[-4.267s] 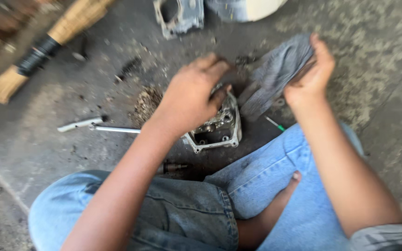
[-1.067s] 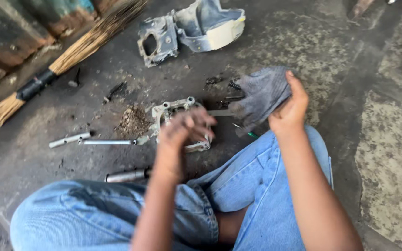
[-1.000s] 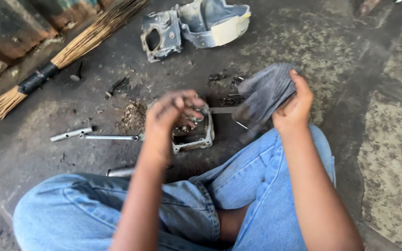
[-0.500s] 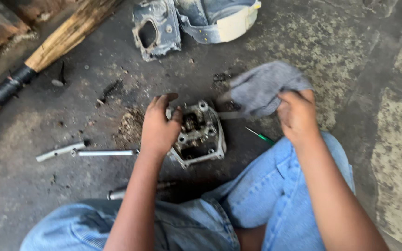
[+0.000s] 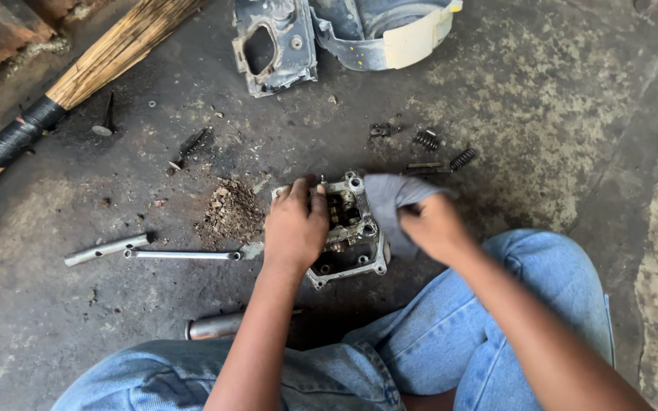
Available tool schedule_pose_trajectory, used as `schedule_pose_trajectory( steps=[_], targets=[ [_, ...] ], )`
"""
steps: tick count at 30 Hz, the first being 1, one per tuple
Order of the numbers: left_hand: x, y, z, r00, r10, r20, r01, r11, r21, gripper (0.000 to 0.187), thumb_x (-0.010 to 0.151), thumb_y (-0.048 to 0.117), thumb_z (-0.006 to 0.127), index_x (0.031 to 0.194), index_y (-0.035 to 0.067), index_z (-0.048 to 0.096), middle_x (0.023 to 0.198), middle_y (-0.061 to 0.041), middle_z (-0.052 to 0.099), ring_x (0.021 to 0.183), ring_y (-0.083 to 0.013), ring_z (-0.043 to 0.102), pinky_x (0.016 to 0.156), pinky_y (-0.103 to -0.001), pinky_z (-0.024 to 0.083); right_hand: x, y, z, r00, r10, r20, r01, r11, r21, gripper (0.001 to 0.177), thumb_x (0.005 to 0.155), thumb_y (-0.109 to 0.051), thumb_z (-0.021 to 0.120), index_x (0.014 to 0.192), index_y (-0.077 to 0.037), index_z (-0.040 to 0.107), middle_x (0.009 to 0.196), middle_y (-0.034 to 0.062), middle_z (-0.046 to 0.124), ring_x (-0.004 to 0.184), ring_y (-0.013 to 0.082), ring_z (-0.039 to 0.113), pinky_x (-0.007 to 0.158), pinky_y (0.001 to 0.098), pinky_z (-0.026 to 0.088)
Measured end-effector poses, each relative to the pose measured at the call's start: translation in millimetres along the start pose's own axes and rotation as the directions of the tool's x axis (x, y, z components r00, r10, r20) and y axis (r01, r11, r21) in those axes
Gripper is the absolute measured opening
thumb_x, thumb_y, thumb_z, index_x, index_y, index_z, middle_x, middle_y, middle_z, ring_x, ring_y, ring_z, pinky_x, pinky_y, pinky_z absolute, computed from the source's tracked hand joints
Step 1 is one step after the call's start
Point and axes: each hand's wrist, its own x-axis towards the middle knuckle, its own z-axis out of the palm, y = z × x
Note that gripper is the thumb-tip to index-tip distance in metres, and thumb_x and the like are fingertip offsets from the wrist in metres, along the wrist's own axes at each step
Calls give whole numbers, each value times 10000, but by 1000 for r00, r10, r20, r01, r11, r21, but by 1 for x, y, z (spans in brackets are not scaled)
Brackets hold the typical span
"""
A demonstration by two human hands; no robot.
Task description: The person sits on the floor and cleans a disassembled engine cylinder head using a rag. They wipe the exterior and interior surfaces of the metal part, handling it with both hands to remove dirt and grime.
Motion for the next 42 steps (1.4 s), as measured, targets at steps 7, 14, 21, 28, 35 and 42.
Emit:
schedule_pose_trajectory(
  steps=[7,14,21,28,35,42],
  targets=[
    [8,-25,16,980,195,22,-196,962,192,413,1052,359,409,1323,81,549,1397,-147,594,1474,-338,345,1173,-686,53,9,-8,38,998,23,-55,-25,999,-35,157,885,-70,707,1035,-25,715,988,40,763,918,140,717,846,301,550],
    [4,-23,22,978,207,-30,-197,962,191,387,1058,328,404,1294,55,543,1387,-183,581,1465,-346,372,1164,-705,90,26,25,55,872,490,-12,-444,799,405,203,1010,-152,596,1039,-18,746,879,27,728,729,94,623,635,276,505],
    [2,-21,17,989,147,18,-147,966,214,385,1077,345,373,1287,76,551,1385,-158,590,1498,-338,348,1202,-678,86,7,50,28,834,485,262,-510,498,702,266,943,-73,577,1197,-37,648,1019,76,731,876,181,707,804,345,591],
    [3,-24,17,986,167,20,-168,973,155,413,1055,332,392,1339,61,518,1421,-163,560,1483,-328,339,1177,-683,88,-2,24,27,917,348,195,-392,695,603,276,942,-6,614,1209,13,678,1061,76,732,927,162,678,842,327,566],
    [3,-28,22,965,260,-23,-255,958,131,402,1036,270,425,1370,64,509,1470,-160,516,1491,-333,328,1152,-692,108,-3,16,43,984,178,5,-167,916,364,196,974,-37,648,1163,-6,691,1062,33,731,963,98,648,872,270,545],
    [4,-23,17,973,230,22,-231,961,151,396,1055,280,391,1371,77,517,1445,-152,543,1508,-310,324,1182,-670,99,19,-1,52,920,376,106,-390,871,298,246,908,-53,700,1149,-2,712,1051,77,746,927,154,678,846,323,561]
  ],
)
